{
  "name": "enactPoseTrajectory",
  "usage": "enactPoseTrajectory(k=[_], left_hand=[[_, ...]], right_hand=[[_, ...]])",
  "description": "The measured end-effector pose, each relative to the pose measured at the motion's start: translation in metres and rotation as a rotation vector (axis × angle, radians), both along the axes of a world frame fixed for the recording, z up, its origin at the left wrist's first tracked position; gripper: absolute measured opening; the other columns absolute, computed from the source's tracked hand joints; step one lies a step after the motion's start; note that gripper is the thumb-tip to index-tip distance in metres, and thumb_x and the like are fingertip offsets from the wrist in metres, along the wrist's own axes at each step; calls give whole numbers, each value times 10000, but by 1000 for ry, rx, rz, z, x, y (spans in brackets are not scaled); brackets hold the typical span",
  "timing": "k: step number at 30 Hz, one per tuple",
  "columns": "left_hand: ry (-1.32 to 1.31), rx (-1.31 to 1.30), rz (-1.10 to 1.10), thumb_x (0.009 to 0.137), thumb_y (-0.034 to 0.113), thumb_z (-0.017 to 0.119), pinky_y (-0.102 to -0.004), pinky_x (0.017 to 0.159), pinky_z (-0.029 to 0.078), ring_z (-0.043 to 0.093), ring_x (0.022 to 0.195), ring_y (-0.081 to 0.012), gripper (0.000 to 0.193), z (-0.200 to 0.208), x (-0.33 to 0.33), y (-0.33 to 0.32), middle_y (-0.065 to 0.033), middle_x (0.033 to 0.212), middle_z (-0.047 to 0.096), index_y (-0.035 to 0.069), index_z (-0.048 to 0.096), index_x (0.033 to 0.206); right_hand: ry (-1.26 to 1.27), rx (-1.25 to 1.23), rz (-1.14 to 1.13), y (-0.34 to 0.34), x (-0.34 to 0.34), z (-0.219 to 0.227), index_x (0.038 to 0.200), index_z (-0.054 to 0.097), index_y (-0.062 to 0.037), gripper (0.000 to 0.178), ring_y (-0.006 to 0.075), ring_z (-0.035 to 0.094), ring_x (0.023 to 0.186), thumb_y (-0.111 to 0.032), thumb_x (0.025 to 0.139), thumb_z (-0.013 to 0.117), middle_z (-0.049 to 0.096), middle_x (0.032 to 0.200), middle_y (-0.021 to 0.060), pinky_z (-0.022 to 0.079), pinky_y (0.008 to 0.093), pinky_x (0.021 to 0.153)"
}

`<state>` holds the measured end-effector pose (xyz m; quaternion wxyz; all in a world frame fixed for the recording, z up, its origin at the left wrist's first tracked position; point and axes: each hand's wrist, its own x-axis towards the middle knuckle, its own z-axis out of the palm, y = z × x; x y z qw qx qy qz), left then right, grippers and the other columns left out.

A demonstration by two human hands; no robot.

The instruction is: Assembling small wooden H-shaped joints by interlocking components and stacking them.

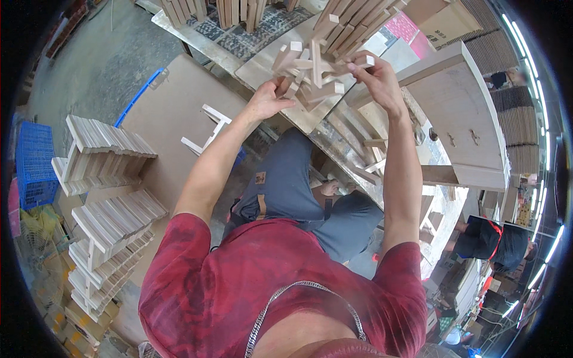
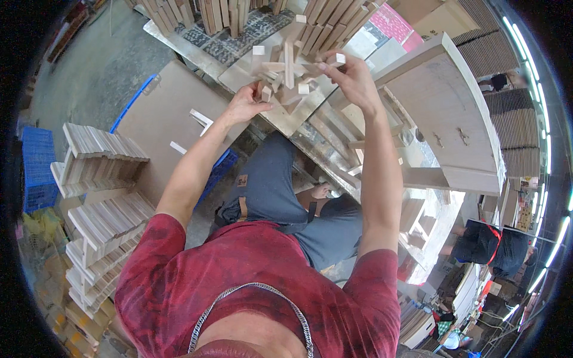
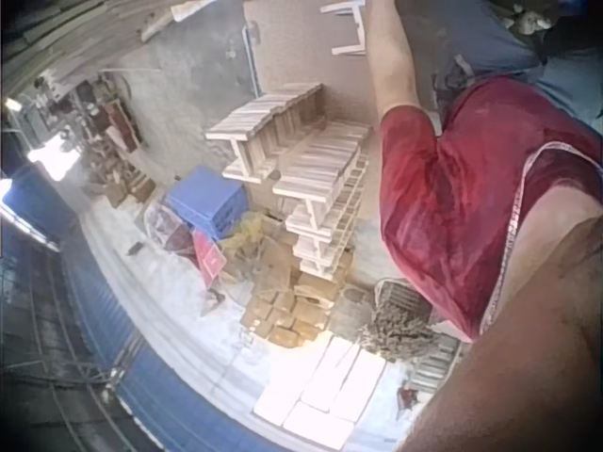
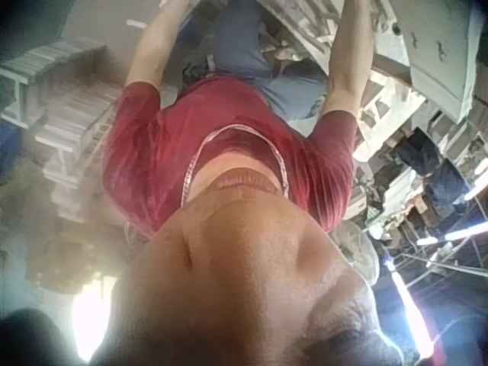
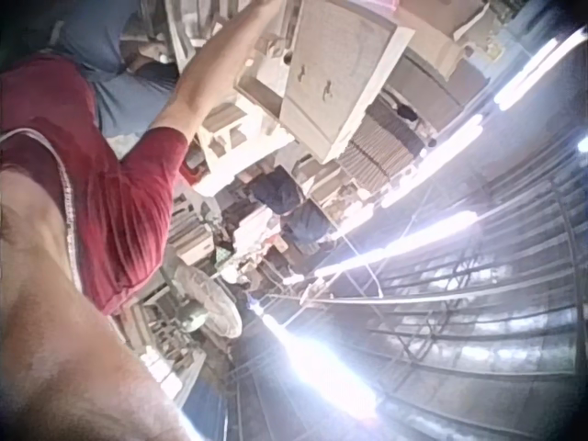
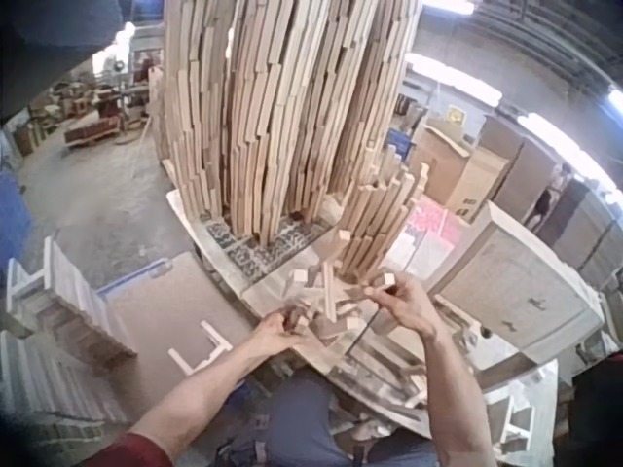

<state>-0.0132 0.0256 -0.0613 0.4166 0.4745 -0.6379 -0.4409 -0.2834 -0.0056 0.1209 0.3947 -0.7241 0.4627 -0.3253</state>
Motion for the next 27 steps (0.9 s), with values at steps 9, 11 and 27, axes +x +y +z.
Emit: enactPoseTrajectory(k=[9, 11, 27], left_hand=[[-131, 19, -34, 718, 255, 896, -307, 734, 441, 491, 788, -161, 600, 16, 4, 9, -18, 862, 555, 29, 628, 1204], [-114, -38, -7, 716, 250, 897, -303, 769, 454, 511, 823, -163, 641, 7, 6, 8, -31, 915, 591, 27, 614, 1246], [-232, 176, -105, 720, 234, 852, -337, 949, 497, 651, 1056, -247, 746, 36, 15, 8, -123, 1103, 685, -10, 547, 1355]], right_hand=[[92, 31, -143, 8, 16, -11, 1114, 704, -19, 251, 61, 542, 659, -220, 967, 734, 648, 751, -18, 462, 262, 609], [93, 12, -110, 8, 17, -4, 1097, 713, -19, 253, 63, 541, 667, -233, 964, 737, 650, 747, -9, 455, 267, 611], [160, 38, -80, -3, 11, -26, 1037, 749, 0, 270, 83, 550, 671, -257, 952, 751, 671, 756, 8, 451, 273, 609]])
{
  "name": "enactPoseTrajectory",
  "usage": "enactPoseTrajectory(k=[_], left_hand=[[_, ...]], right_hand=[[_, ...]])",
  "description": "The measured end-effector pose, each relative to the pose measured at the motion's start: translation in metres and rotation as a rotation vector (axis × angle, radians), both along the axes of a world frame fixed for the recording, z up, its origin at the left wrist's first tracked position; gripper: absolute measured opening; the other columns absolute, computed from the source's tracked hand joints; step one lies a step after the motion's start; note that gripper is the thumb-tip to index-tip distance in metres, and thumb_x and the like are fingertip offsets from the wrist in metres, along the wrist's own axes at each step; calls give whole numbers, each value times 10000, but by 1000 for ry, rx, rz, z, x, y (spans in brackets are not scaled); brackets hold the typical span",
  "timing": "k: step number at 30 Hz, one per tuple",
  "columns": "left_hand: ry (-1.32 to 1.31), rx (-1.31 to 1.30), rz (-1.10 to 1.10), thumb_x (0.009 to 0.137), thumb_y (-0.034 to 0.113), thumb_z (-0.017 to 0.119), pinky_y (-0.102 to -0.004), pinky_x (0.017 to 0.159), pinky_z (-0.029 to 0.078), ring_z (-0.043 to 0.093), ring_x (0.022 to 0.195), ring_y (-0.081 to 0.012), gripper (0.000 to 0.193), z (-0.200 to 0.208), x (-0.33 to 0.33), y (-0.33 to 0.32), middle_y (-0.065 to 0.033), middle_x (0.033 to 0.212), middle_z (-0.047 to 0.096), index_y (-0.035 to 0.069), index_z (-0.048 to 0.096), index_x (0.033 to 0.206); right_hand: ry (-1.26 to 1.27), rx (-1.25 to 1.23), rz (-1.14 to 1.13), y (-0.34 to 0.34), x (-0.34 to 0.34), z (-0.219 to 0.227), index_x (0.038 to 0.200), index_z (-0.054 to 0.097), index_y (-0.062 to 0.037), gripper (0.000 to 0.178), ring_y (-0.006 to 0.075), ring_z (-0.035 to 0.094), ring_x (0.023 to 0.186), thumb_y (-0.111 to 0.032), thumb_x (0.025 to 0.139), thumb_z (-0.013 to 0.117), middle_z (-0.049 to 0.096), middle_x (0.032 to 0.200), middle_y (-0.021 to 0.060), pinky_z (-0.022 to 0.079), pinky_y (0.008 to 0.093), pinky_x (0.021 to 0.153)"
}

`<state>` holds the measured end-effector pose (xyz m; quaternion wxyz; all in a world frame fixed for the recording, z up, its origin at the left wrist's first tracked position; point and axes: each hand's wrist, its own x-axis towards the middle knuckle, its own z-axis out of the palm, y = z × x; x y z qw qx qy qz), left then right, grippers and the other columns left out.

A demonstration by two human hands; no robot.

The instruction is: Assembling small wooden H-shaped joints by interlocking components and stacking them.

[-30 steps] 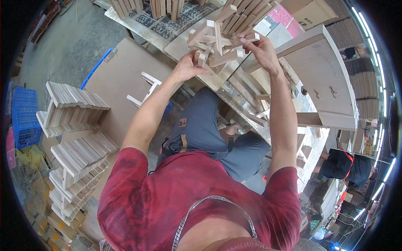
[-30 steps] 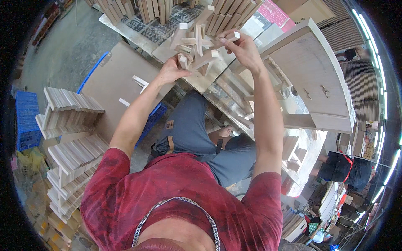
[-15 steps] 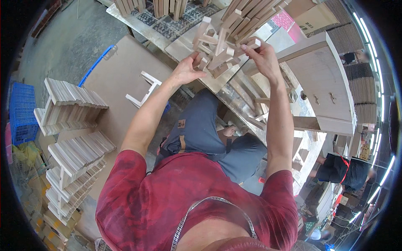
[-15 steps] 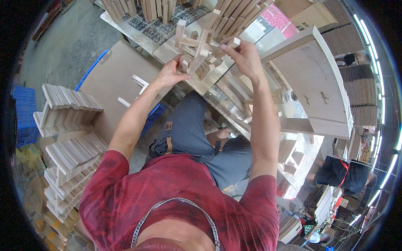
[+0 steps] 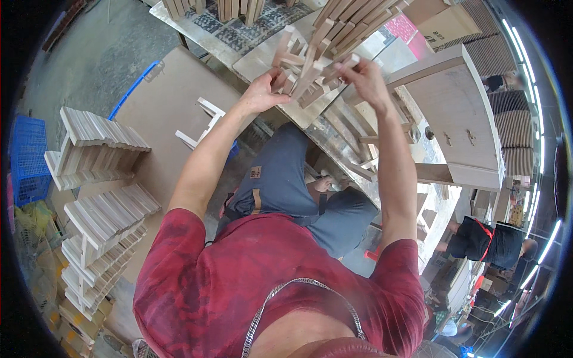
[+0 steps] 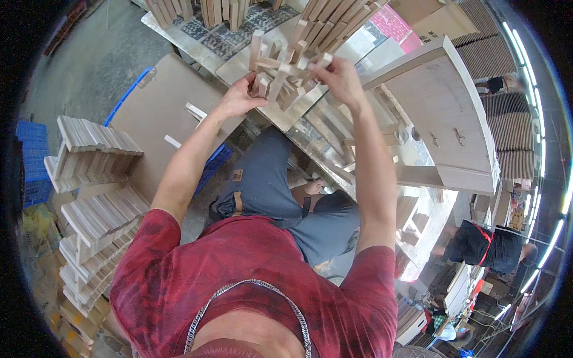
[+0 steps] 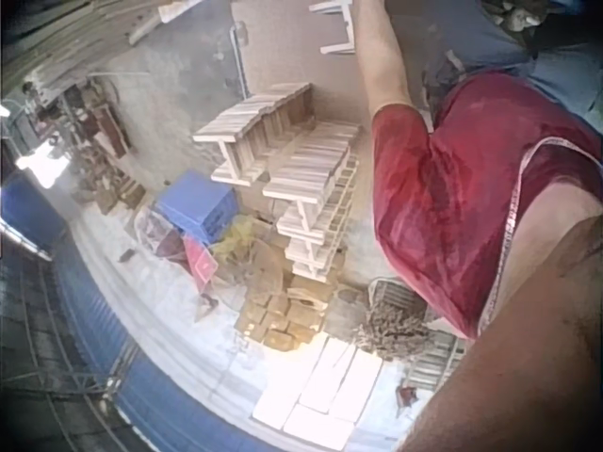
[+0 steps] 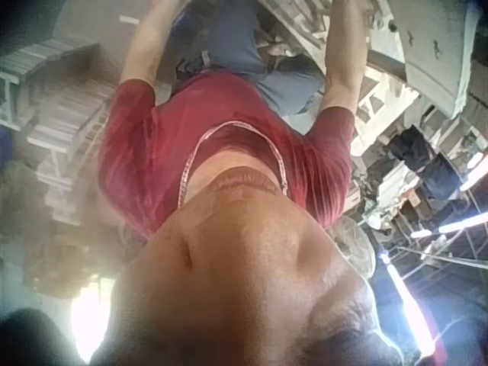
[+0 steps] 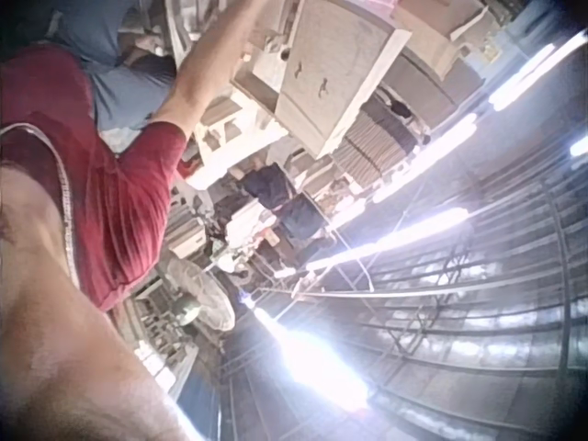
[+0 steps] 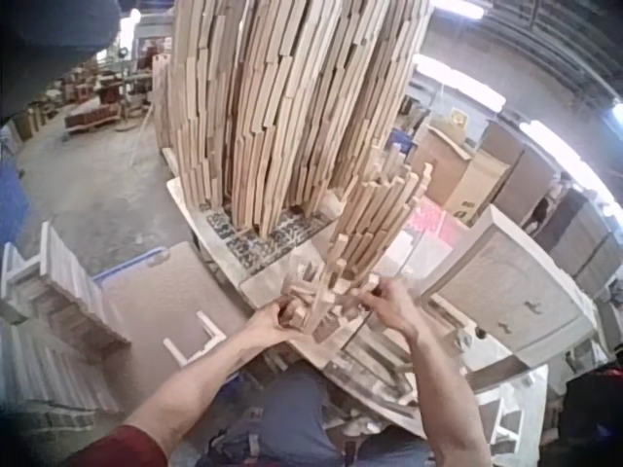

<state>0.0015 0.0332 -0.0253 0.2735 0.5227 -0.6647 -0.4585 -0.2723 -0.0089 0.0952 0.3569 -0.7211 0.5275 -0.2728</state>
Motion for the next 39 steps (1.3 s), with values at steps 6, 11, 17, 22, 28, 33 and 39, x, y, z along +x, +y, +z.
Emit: enactPoseTrajectory(k=[6, 11, 17, 22, 28, 33, 39], left_hand=[[207, -143, 5, 680, 357, 896, -351, 1076, 453, 598, 1246, -306, 1000, -20, -1, 18, -188, 1306, 616, -17, 421, 1477], [75, -228, 137, 644, 509, 921, -397, 1084, 459, 592, 1260, -347, 1096, -5, -14, 25, -239, 1357, 596, -35, 429, 1459], [6, -115, 129, 616, 559, 936, -396, 975, 527, 669, 1100, -319, 1018, 12, -16, 25, -198, 1200, 673, -61, 538, 1318], [177, -276, 252, 615, 526, 959, -351, 829, 522, 637, 901, -213, 849, 3, -30, 27, -104, 966, 656, -21, 580, 1143], [163, -412, 299, 622, 451, 969, -375, 896, 542, 675, 1007, -243, 883, -13, -44, 26, -143, 1096, 683, -32, 560, 1238], [260, -247, 334, 629, 375, 979, -360, 866, 555, 692, 940, -195, 811, -19, -36, 22, -110, 1060, 726, -15, 581, 1218], [210, -339, 522, 610, 442, 977, -388, 836, 552, 683, 893, -250, 838, -18, -59, 19, -93, 945, 692, -22, 579, 1184]], right_hand=[[116, -54, -69, -2, -1, -17, 1054, 751, 7, 346, 121, 620, 693, -305, 908, 779, 705, 753, 78, 502, 315, 646], [293, -109, -67, 4, 9, -5, 1044, 750, -2, 370, 210, 672, 688, -336, 889, 784, 714, 761, 139, 523, 366, 654], [323, -330, -61, 28, 16, 15, 1004, 754, -16, 395, 225, 652, 679, -402, 915, 757, 697, 724, 128, 517, 370, 667], [408, -163, -154, 31, 2, -15, 919, 754, 1, 519, 361, 713, 739, -506, 963, 653, 692, 716, 210, 543, 450, 732], [308, -23, -269, 33, 27, -9, 909, 771, 6, 670, 371, 722, 805, -641, 941, 602, 708, 732, 207, 542, 444, 791], [152, 157, -276, 42, 32, -5, 1069, 762, 24, 851, 312, 724, 911, -781, 829, 626, 736, 834, 191, 534, 404, 872], [-253, -34, -107, 71, 21, -64, 1387, 411, 98, 1055, 359, 619, 1221, -361, 630, 985, 617, 1305, 262, 489, 430, 1053]])
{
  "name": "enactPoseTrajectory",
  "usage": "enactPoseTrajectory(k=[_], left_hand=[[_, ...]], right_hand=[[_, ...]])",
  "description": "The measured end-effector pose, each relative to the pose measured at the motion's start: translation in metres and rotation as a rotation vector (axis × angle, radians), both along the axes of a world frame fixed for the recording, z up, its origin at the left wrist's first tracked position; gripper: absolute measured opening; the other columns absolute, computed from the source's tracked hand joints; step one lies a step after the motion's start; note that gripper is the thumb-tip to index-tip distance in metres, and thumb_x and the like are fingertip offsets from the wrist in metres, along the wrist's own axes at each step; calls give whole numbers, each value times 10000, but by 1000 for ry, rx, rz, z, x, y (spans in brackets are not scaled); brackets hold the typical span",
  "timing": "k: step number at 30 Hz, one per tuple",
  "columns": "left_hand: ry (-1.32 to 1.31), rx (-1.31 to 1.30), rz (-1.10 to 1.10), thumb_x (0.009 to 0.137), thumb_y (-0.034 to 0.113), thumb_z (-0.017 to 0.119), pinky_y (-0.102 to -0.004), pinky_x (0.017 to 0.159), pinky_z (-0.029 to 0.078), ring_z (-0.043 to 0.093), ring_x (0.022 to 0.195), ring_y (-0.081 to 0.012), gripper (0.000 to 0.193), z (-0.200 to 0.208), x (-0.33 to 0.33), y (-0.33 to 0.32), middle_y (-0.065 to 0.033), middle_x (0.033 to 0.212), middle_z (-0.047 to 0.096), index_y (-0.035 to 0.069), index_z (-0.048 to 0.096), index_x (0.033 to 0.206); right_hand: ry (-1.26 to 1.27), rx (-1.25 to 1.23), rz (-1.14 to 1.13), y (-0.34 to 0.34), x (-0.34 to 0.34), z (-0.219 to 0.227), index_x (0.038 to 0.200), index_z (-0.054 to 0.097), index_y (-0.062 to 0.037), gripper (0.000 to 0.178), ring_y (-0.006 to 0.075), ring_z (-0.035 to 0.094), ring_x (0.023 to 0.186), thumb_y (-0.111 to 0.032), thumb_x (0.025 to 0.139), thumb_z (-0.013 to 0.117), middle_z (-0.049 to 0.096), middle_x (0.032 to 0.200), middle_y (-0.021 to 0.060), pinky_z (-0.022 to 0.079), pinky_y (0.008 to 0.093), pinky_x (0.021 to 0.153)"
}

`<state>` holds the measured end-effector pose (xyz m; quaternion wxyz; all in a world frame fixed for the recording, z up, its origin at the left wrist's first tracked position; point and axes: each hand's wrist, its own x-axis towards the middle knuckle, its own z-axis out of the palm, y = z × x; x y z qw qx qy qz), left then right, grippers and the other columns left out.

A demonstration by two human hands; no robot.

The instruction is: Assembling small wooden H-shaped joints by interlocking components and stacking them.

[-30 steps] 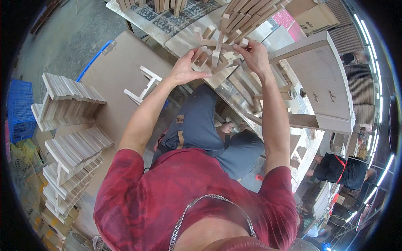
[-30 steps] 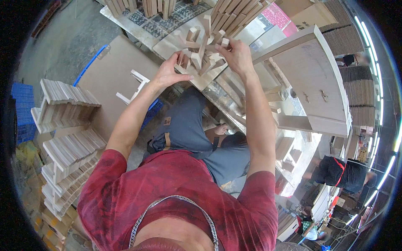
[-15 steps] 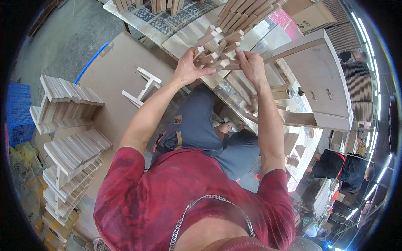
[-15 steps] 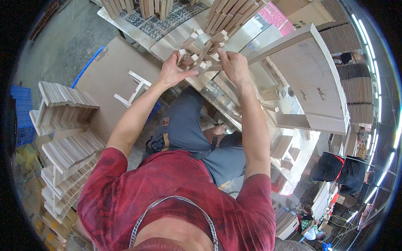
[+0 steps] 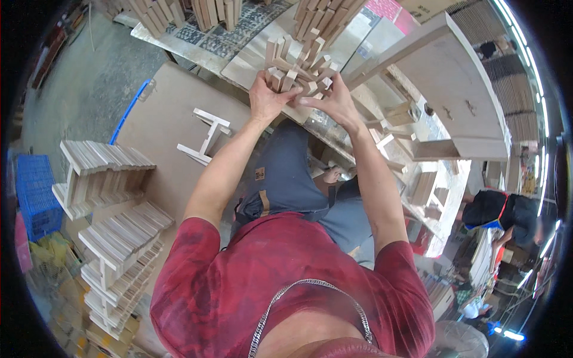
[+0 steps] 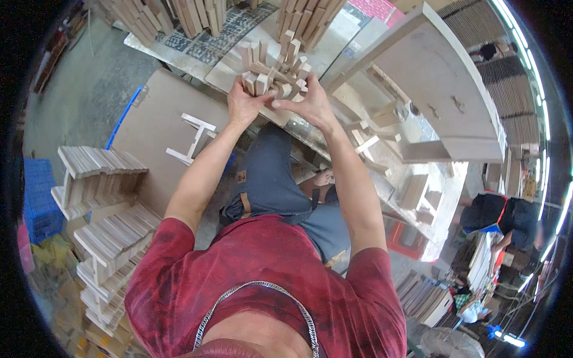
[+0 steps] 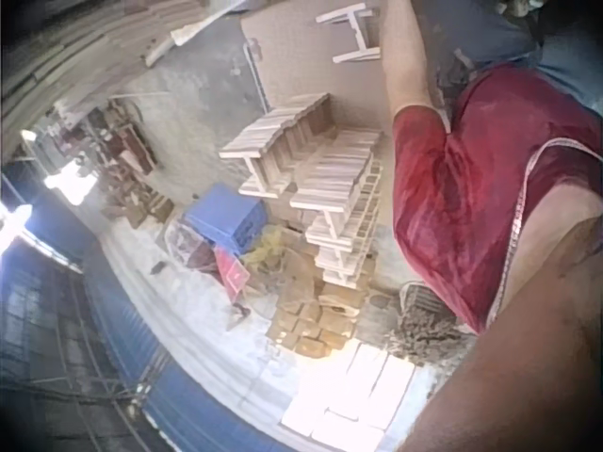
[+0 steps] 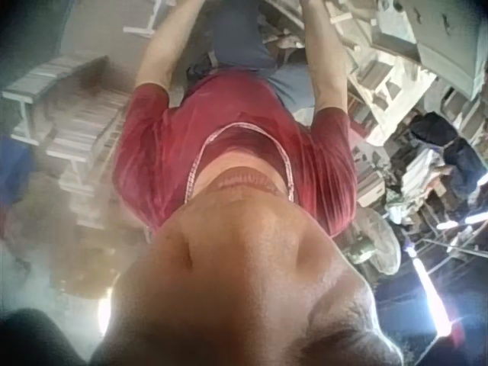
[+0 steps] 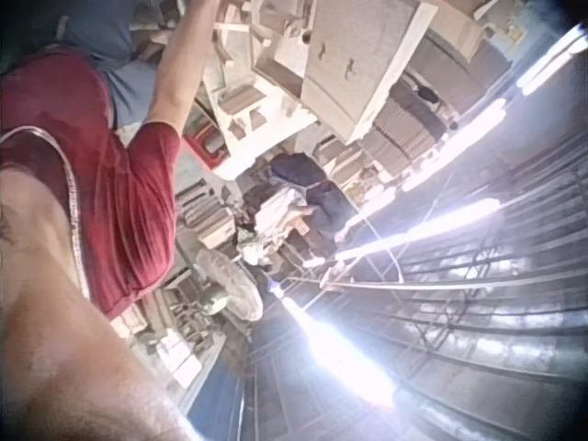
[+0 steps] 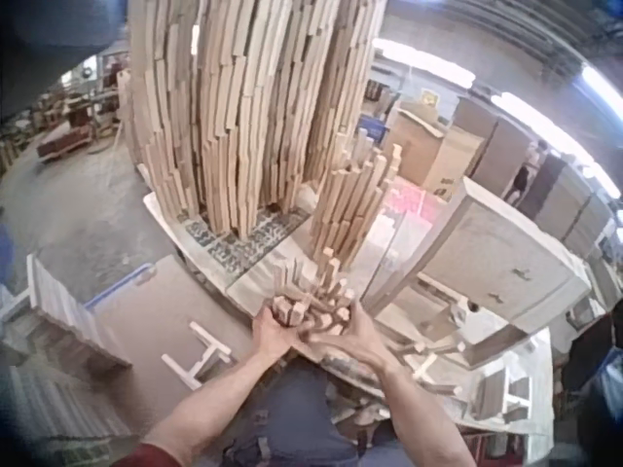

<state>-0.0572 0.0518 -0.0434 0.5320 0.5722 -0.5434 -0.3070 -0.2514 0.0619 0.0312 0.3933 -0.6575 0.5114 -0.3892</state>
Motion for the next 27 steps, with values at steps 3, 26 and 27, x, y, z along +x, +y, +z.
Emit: enactPoseTrajectory(k=[3, 26, 27], left_hand=[[158, -89, 64, 627, 458, 966, -404, 864, 553, 699, 937, -279, 881, 1, -13, 3, -117, 984, 706, -29, 551, 1232], [183, -167, -205, 705, 230, 964, -274, 736, 526, 630, 833, -104, 528, 18, -14, -9, -35, 968, 720, -8, 668, 1072], [181, -163, -201, 705, 230, 964, -274, 736, 526, 630, 833, -104, 528, 22, -6, -9, -35, 968, 720, -8, 668, 1072]], right_hand=[[214, -30, -185, 5, 13, -7, 1337, 413, 83, 998, 395, 625, 1212, -329, 625, 978, 631, 1271, 273, 498, 452, 1037], [155, -258, -414, -17, 29, -89, 1293, 437, 82, 625, 500, 595, 1094, -217, 848, 757, 610, 1142, 322, 489, 519, 963], [92, -198, -400, -19, 27, -91, 1284, 455, 79, 596, 498, 604, 1081, -219, 859, 749, 617, 1125, 324, 493, 524, 950]])
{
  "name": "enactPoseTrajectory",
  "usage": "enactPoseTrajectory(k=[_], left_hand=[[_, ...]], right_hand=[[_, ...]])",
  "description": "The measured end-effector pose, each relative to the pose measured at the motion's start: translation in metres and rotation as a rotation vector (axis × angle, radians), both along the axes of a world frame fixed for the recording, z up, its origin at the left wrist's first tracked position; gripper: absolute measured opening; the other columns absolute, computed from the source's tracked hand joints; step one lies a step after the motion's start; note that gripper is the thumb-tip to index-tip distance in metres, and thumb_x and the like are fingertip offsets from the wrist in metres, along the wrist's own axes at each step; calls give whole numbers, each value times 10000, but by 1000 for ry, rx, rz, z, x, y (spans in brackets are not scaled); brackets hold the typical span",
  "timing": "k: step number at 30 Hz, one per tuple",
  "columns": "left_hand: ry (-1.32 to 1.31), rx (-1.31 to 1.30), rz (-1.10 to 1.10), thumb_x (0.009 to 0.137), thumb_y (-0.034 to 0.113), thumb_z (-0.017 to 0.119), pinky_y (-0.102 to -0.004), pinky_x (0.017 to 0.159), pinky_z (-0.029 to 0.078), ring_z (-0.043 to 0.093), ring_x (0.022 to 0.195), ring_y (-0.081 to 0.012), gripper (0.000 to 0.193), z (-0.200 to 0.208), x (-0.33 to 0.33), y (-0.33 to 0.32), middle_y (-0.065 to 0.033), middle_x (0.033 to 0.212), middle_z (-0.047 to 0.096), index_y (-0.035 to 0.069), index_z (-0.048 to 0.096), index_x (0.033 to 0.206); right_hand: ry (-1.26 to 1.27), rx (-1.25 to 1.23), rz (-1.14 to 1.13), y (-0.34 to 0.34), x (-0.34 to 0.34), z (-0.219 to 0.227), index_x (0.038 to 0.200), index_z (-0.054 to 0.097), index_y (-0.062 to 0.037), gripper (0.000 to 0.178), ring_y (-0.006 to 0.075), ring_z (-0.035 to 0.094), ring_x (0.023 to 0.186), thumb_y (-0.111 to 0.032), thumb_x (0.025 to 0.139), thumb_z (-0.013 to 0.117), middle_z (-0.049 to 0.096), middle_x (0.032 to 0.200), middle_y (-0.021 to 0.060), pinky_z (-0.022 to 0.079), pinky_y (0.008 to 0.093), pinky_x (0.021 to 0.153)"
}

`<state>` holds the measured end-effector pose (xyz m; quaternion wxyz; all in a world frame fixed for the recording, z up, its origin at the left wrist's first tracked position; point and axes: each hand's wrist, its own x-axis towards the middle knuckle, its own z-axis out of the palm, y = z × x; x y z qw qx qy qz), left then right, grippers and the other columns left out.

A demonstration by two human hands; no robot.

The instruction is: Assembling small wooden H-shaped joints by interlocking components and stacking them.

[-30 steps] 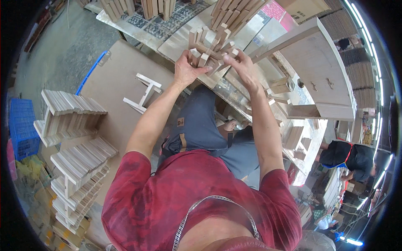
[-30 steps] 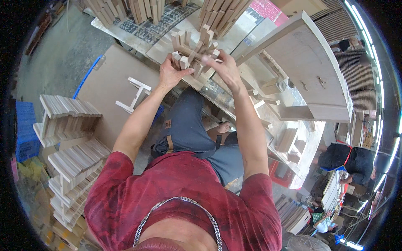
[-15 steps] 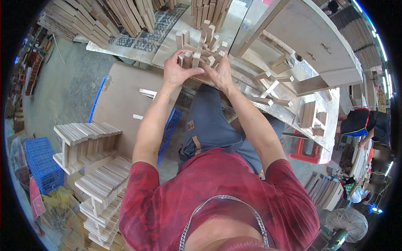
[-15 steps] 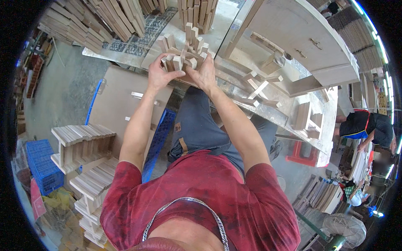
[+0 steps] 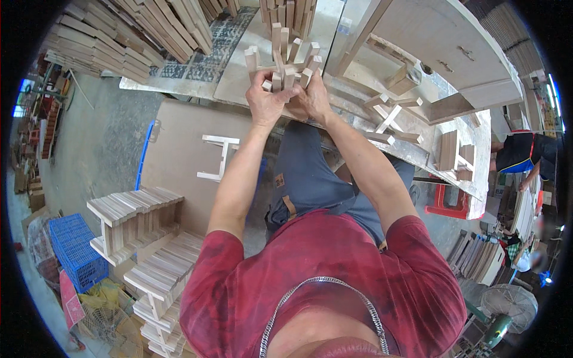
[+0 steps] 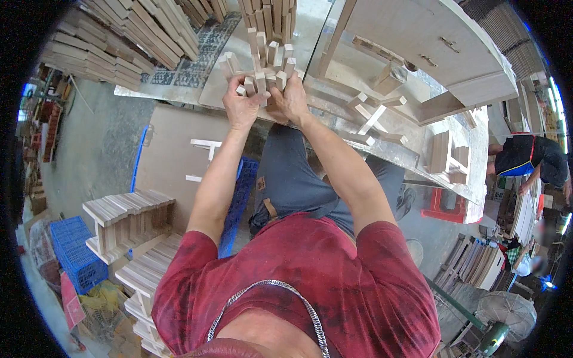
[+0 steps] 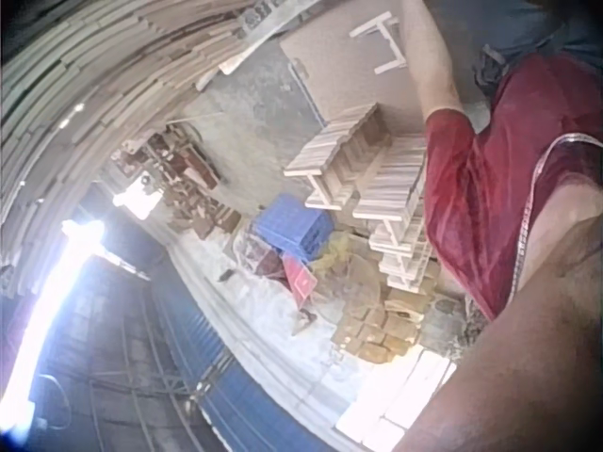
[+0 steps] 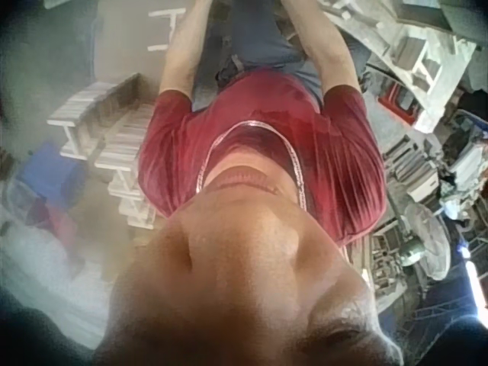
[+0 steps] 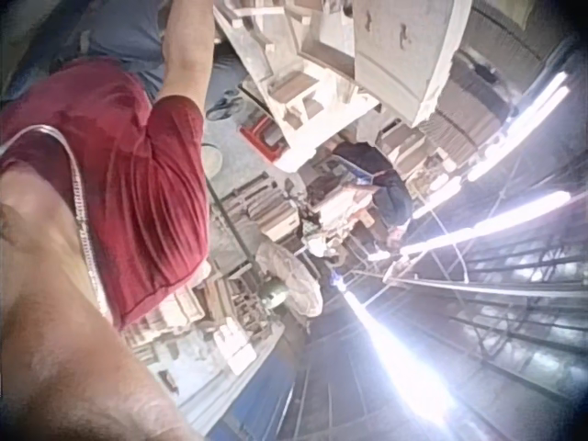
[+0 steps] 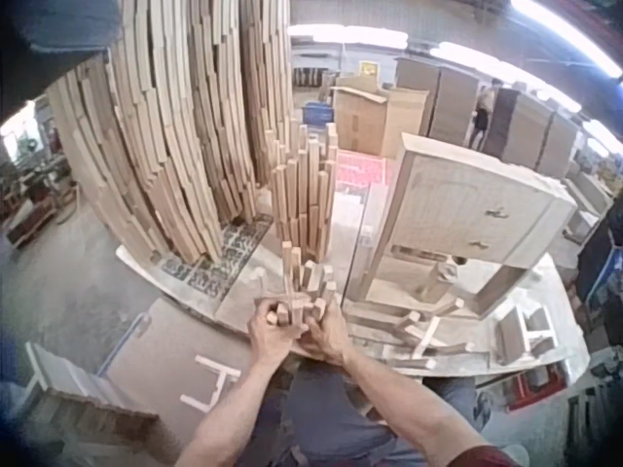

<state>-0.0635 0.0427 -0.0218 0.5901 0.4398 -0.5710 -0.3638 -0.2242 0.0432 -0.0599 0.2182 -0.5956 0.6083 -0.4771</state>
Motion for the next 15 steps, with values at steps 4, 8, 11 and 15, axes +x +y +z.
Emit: enactPoseTrajectory(k=[4, 8, 11, 15], left_hand=[[-232, -121, -188, 769, 143, 906, -285, 799, 557, 686, 908, -127, 569, -3, 39, -5, -77, 1043, 739, -27, 651, 1248], [-291, 257, -436, 829, 6, 822, -256, 746, 558, 693, 830, -96, 435, 0, 69, -20, -56, 963, 758, -10, 706, 1248], [-206, 247, -426, 830, -9, 819, -252, 726, 556, 683, 803, -85, 349, -2, 56, -21, -38, 908, 752, -14, 737, 1169], [-2, 273, -473, 826, -10, 821, -252, 717, 552, 669, 782, -78, 311, -14, 62, -14, -29, 888, 743, -26, 741, 1126]], right_hand=[[51, -61, 15, 1, -3, -3, 1313, 511, 23, 561, 483, 620, 1101, -257, 896, 760, 645, 1149, 291, 509, 499, 931], [1, 38, 56, 7, 7, 15, 1309, 544, -5, 532, 457, 636, 1108, -263, 901, 767, 670, 1162, 257, 515, 488, 933], [-430, 58, 82, -8, 0, 4, 1283, 571, -14, 519, 438, 657, 1087, -261, 880, 785, 689, 1157, 242, 520, 483, 936], [-4, 67, -11, 15, 9, 21, 1262, 582, -5, 502, 422, 667, 1075, -250, 872, 784, 696, 1113, 249, 523, 478, 935]])
